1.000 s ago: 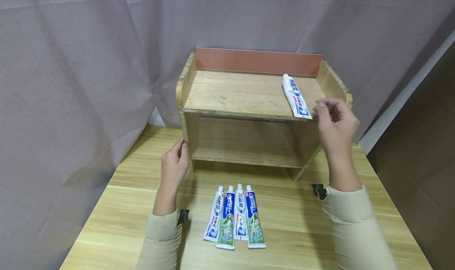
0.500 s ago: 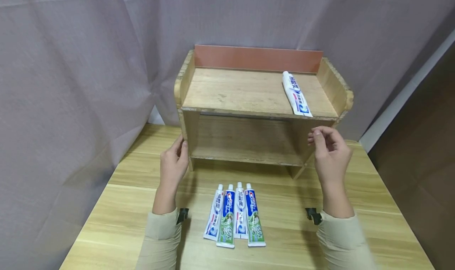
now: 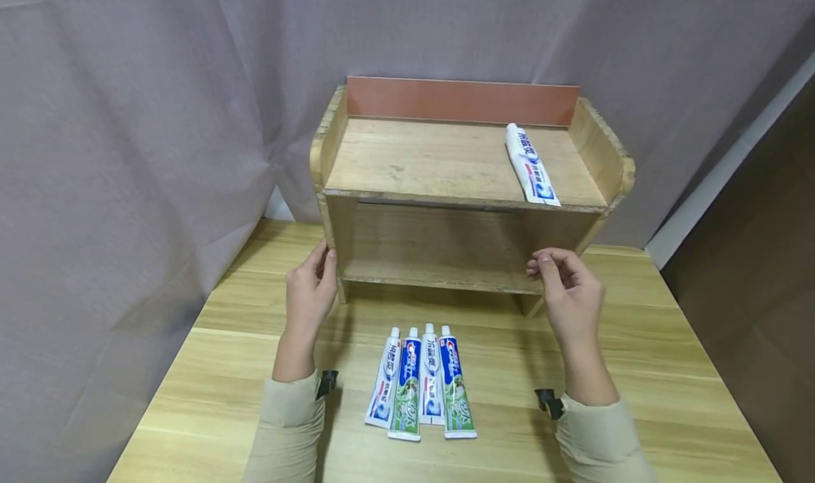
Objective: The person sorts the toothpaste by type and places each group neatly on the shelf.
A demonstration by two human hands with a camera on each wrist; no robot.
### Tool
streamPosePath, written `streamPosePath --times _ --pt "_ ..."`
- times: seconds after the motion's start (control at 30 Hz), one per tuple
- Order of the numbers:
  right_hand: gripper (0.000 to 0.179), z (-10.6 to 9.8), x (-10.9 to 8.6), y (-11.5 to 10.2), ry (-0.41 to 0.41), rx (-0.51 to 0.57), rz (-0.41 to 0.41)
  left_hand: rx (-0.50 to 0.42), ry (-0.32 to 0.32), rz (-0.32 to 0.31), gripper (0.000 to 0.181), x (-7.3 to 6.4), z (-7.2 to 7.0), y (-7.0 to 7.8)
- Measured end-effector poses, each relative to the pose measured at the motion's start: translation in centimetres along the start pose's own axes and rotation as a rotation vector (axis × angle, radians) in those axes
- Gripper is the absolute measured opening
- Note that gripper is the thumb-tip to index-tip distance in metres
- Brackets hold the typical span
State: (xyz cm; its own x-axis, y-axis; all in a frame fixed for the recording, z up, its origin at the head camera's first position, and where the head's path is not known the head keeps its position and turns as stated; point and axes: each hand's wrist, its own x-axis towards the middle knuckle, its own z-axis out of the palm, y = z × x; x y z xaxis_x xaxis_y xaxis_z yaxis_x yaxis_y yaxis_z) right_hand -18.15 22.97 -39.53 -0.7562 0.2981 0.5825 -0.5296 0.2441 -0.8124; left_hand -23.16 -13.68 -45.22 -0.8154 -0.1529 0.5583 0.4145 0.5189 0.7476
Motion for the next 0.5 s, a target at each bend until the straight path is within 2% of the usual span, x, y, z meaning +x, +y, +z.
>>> streamPosePath --times 0.23,0.5 --pt "0.017 0.2 -1.3 0.8 -0.024 -0.035 0.083 -0.007 -0.003 -0.01 0.04 -0.1 0.0 0.0" --pt "0.016 0.2 -2.7 1.6 -0.04 -0.076 0.118 -0.001 -0.001 -0.014 0.04 -0.1 0.0 -0.1"
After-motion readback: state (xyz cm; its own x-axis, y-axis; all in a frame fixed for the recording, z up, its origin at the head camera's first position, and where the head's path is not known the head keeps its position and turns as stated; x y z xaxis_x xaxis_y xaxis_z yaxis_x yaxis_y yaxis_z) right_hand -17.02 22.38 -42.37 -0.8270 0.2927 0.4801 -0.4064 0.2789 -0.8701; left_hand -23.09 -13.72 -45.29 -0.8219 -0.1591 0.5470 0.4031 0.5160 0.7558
